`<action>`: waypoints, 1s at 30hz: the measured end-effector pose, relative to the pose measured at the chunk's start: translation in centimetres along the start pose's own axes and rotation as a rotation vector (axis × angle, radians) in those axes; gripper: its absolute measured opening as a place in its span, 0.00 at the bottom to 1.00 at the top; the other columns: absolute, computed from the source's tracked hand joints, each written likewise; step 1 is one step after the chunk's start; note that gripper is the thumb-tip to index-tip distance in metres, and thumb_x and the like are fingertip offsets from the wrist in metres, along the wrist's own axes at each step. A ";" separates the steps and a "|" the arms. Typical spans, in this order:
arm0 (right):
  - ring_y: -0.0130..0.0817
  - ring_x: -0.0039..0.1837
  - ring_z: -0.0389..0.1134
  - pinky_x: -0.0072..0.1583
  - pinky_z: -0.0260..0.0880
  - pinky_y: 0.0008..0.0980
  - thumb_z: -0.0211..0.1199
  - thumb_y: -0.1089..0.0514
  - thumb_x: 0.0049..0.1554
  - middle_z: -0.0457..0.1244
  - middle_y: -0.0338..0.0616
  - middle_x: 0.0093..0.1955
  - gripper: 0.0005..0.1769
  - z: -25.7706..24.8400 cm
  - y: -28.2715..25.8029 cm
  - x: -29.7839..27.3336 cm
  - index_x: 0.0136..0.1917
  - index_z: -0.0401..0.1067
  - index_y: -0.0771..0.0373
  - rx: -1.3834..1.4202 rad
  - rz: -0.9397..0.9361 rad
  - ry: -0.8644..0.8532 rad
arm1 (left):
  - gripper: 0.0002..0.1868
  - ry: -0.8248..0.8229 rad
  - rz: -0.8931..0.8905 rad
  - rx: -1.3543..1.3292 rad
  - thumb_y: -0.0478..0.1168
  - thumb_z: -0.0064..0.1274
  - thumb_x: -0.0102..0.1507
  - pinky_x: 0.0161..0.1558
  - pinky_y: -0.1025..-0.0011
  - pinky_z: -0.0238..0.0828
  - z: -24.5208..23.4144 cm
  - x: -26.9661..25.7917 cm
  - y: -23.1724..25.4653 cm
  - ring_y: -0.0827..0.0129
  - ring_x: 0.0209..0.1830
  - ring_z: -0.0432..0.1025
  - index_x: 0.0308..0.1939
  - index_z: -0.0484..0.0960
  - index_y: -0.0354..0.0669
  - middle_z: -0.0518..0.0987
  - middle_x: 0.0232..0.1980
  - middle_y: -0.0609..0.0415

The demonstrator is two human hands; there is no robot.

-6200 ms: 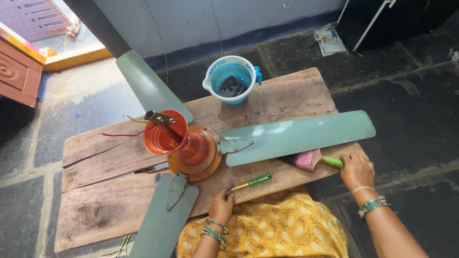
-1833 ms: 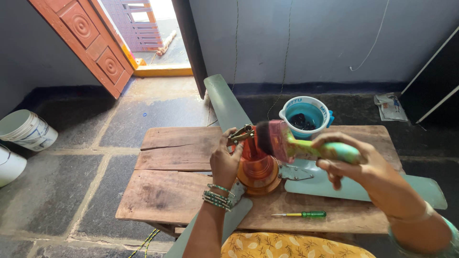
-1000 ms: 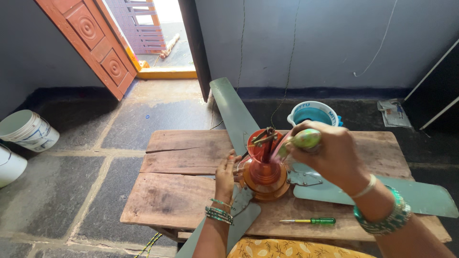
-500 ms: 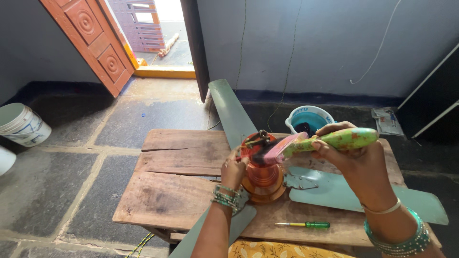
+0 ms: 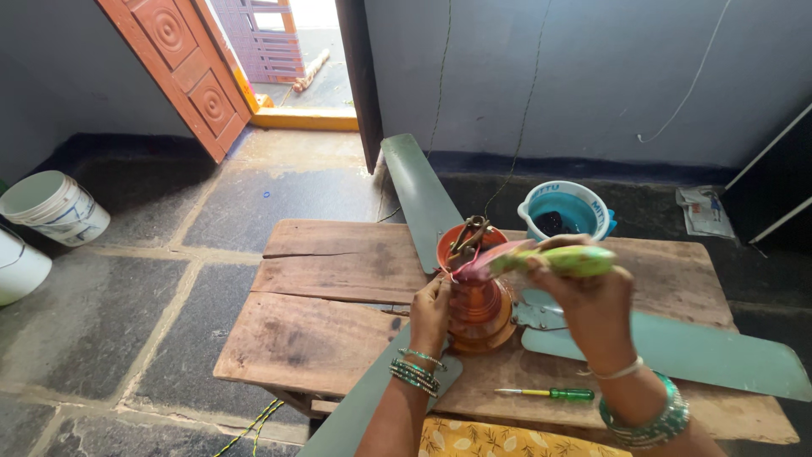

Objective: The person cleans the ceiling fan blades with a brush, then uses a screwdriver to remove screws and detach the blades from the fan motor. The blades are placed on the wooden table after removal.

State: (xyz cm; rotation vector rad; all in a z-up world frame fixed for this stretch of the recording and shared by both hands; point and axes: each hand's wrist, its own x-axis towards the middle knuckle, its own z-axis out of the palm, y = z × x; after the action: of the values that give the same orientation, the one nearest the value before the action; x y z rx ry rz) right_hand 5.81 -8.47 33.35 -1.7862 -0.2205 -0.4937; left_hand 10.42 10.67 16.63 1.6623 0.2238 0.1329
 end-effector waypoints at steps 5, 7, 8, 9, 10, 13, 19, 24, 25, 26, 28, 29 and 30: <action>0.21 0.44 0.72 0.46 0.75 0.24 0.72 0.62 0.52 0.73 0.39 0.41 0.10 -0.1 -0.9 0.2 0.48 0.79 0.66 -0.186 0.008 -0.090 | 0.29 0.037 -0.108 0.322 0.60 0.48 0.70 0.36 0.61 0.73 -0.7 1.8 0.7 0.59 0.30 0.79 0.38 0.87 0.36 0.84 0.29 0.47; 0.20 0.44 0.73 0.46 0.75 0.23 0.71 0.63 0.51 0.73 0.38 0.42 0.10 -1.0 -1.5 0.4 0.48 0.79 0.66 -0.227 -0.025 -0.115 | 0.26 0.047 -0.034 0.393 0.60 0.48 0.69 0.39 0.59 0.73 -1.0 2.6 0.6 0.54 0.33 0.80 0.43 0.85 0.40 0.84 0.32 0.45; 0.20 0.44 0.74 0.46 0.76 0.22 0.71 0.63 0.50 0.73 0.38 0.43 0.10 -1.4 -1.8 0.5 0.48 0.79 0.66 -0.248 -0.040 -0.127 | 0.23 0.028 0.006 0.344 0.59 0.47 0.67 0.40 0.60 0.74 -1.0 3.1 0.6 0.54 0.34 0.80 0.47 0.84 0.44 0.85 0.33 0.45; 0.20 0.44 0.74 0.46 0.76 0.22 0.71 0.63 0.51 0.73 0.39 0.43 0.10 -1.8 -2.0 0.6 0.47 0.79 0.66 -0.251 -0.062 -0.121 | 0.22 0.006 0.049 0.294 0.58 0.47 0.66 0.41 0.60 0.74 -0.9 3.6 0.5 0.53 0.36 0.81 0.52 0.83 0.48 0.86 0.34 0.45; 0.20 0.44 0.74 0.47 0.76 0.22 0.71 0.63 0.51 0.73 0.39 0.44 0.10 -2.1 -2.2 0.6 0.47 0.79 0.66 -0.254 -0.085 -0.114 | 0.22 -0.004 0.065 0.320 0.57 0.48 0.66 0.43 0.61 0.74 -0.7 4.2 0.5 0.53 0.39 0.81 0.53 0.83 0.48 0.86 0.37 0.45; 0.20 0.47 0.73 0.49 0.75 0.22 0.71 0.63 0.52 0.72 0.39 0.45 0.11 -2.0 -2.0 0.6 0.50 0.78 0.67 -0.071 -0.032 -0.080 | 0.20 -0.024 0.079 0.352 0.52 0.50 0.66 0.49 0.62 0.73 0.1 5.0 0.4 0.53 0.47 0.80 0.55 0.81 0.46 0.86 0.45 0.45; 0.27 0.45 0.75 0.49 0.78 0.27 0.72 0.63 0.52 0.73 0.44 0.47 0.11 -2.3 0.3 -0.5 0.50 0.80 0.67 -0.238 -0.018 -0.128 | 0.25 -0.072 -0.037 0.158 0.48 0.50 0.60 0.50 0.62 0.76 -0.3 3.0 -0.4 0.56 0.48 0.82 0.61 0.77 0.48 0.86 0.47 0.44; 0.38 0.47 0.75 0.53 0.80 0.35 0.60 0.65 0.62 0.69 0.49 0.50 0.07 -9.1 -0.4 -2.9 0.55 0.71 0.69 0.050 0.101 0.166 | 0.24 -0.090 -0.045 0.193 0.46 0.48 0.63 0.51 0.64 0.71 0.1 2.4 -1.9 0.58 0.49 0.78 0.63 0.76 0.50 0.84 0.49 0.46; 0.38 0.47 0.75 0.55 0.80 0.36 0.59 0.65 0.66 0.68 0.49 0.49 0.05 -10.4 -0.6 -3.5 0.55 0.70 0.69 0.071 0.093 0.221 | 0.20 -0.073 -0.016 0.190 0.45 0.49 0.63 0.49 0.64 0.72 0.3 2.7 -2.0 0.56 0.47 0.79 0.58 0.77 0.45 0.84 0.46 0.44; 0.38 0.48 0.74 0.58 0.79 0.36 0.58 0.65 0.70 0.67 0.49 0.48 0.04 -11.6 -0.9 -4.1 0.55 0.69 0.69 0.092 0.084 0.275 | 0.17 -0.056 0.012 0.187 0.43 0.49 0.64 0.47 0.64 0.73 0.4 3.1 -1.9 0.55 0.45 0.79 0.53 0.78 0.40 0.84 0.44 0.42; 0.38 0.48 0.74 0.56 0.79 0.35 0.58 0.64 0.67 0.67 0.47 0.50 0.05 -13.2 -0.8 -4.1 0.56 0.70 0.66 0.141 0.100 0.342 | 0.14 -0.044 0.012 0.037 0.40 0.48 0.65 0.43 0.64 0.75 0.6 3.5 -0.8 0.55 0.41 0.81 0.49 0.79 0.34 0.84 0.41 0.41; 0.37 0.48 0.74 0.55 0.79 0.34 0.58 0.64 0.65 0.67 0.46 0.51 0.06 -13.7 -0.6 -4.3 0.56 0.71 0.64 0.167 0.111 0.373 | 0.14 -0.048 -0.022 -0.106 0.39 0.47 0.66 0.40 0.64 0.76 0.5 3.6 0.2 0.56 0.39 0.81 0.49 0.79 0.33 0.84 0.41 0.42; 0.40 0.49 0.74 0.56 0.79 0.35 0.59 0.66 0.65 0.67 0.50 0.51 0.06 -13.7 -0.2 -4.9 0.55 0.71 0.66 0.118 0.162 0.370 | 0.14 -0.051 -0.056 -0.248 0.37 0.46 0.66 0.37 0.65 0.76 0.4 3.6 1.5 0.56 0.38 0.81 0.50 0.79 0.32 0.83 0.41 0.43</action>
State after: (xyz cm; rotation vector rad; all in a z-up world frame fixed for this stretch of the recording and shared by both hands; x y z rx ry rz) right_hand -1.58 -21.01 34.14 -1.5508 0.1485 -0.6685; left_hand 14.10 10.99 17.92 1.4101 0.2063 0.0731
